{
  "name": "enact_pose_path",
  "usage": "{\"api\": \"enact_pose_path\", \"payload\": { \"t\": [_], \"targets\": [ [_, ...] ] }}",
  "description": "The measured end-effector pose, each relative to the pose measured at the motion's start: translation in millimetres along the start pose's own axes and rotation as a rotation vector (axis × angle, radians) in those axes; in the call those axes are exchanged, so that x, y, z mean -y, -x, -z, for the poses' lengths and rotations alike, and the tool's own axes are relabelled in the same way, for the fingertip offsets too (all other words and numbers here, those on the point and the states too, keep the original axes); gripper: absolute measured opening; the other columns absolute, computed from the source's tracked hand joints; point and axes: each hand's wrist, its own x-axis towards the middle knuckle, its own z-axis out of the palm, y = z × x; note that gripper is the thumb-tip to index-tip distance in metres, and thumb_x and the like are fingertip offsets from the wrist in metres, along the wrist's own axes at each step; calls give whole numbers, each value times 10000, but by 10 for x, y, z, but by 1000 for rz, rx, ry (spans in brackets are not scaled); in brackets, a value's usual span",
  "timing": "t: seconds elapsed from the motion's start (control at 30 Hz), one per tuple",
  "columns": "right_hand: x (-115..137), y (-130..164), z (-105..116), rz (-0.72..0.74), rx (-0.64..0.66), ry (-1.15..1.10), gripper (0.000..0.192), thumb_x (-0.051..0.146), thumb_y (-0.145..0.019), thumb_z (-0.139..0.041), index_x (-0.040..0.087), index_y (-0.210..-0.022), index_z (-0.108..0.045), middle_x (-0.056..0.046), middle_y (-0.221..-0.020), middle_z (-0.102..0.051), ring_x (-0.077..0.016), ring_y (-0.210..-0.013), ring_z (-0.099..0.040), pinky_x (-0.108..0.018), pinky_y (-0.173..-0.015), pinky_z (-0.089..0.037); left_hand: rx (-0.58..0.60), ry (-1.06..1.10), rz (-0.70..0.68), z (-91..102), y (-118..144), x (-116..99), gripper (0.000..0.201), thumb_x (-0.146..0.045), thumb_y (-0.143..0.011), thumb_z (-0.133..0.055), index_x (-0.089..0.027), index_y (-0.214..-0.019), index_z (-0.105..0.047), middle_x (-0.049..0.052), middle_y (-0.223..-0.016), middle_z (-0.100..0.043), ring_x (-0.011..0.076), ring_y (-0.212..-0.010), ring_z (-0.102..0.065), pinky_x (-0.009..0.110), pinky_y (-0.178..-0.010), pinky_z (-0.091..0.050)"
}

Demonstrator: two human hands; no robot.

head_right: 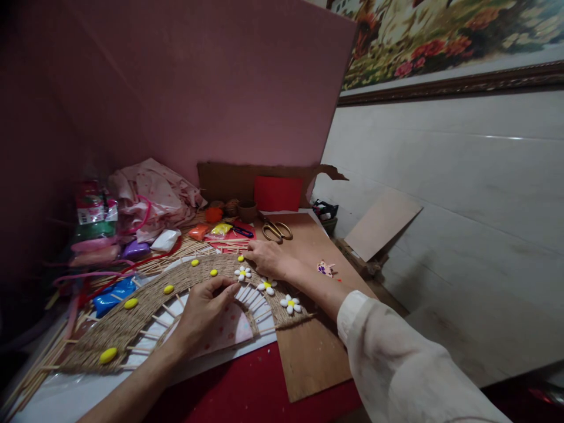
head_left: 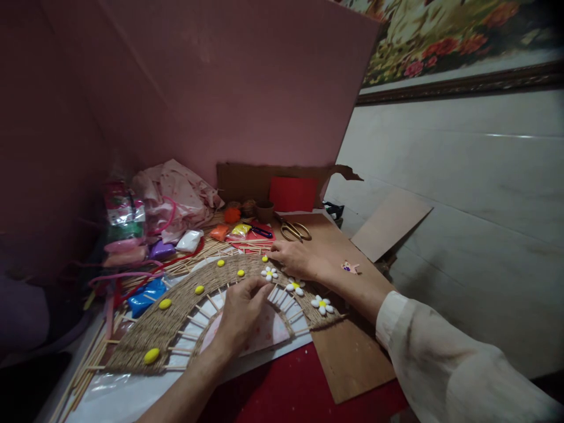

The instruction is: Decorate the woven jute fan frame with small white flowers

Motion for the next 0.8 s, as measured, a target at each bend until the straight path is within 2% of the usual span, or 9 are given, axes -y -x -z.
{"api": "enact_pose_path", "payload": {
  "t": [0.1, 0.23, 0.33, 0.47, 0.67, 0.8],
  "targets": [
    [-54, -36, 7, -67, -47, -141, 325, 37, -728, -534, 182, -967, -698, -72, -930, -635, -153, -760, -524, -238, -603, -306, 0, 5, -6, -8, -2, 0, 182, -294, -776, -562, -178, -711, -685, 19, -695, -689, 172, -680, -599, 268, -649, -428],
    [-187, -176, -77, -117, -66, -267, 256, 130, -799, -568, 154, -1016, -701, -54, -848, -700, -143, -730, -590, -218, -621, -370, 1, -6, -5, -6, -4, -13, 187, -296, -778, -558, -174, -715, -684, 17, -687, -685, 170, -674, -595, 266, -643, -422],
    [-290, -293, -155, -104, -35, -364, 267, 178, -767, -646, 161, -1026, -707, -32, -822, -723, -129, -712, -625, -192, -604, -392, 0, -9, -5, 1, -4, -23, 188, -299, -773, -560, -173, -710, -686, 17, -684, -687, 172, -674, -597, 268, -649, -423],
    [-380, -387, -190, -71, 1, -445, 210, 187, -715, -711, 170, -922, -742, -25, -803, -734, -125, -727, -648, -174, -609, -407, -8, -10, -6, 7, 1, -29, 185, -295, -763, -561, -177, -687, -682, 14, -670, -688, 174, -663, -601, 265, -629, -426],
    [-414, -416, -185, -71, 8, -507, 185, 266, -668, -757, 145, -808, -758, -46, -738, -732, -140, -670, -646, -187, -575, -413, -9, -7, -13, 5, 3, -19, 177, -283, -766, -563, -182, -680, -680, 10, -665, -688, 170, -658, -603, 263, -631, -433],
    [-406, -395, -178, -66, 5, -539, 198, 274, -665, -752, 131, -801, -760, -48, -713, -727, -142, -652, -639, -193, -577, -426, -20, -5, -13, -3, 3, -6, 157, -263, -763, -573, -182, -702, -692, 11, -674, -690, 167, -664, -604, 264, -644, -438]
  ]
}}
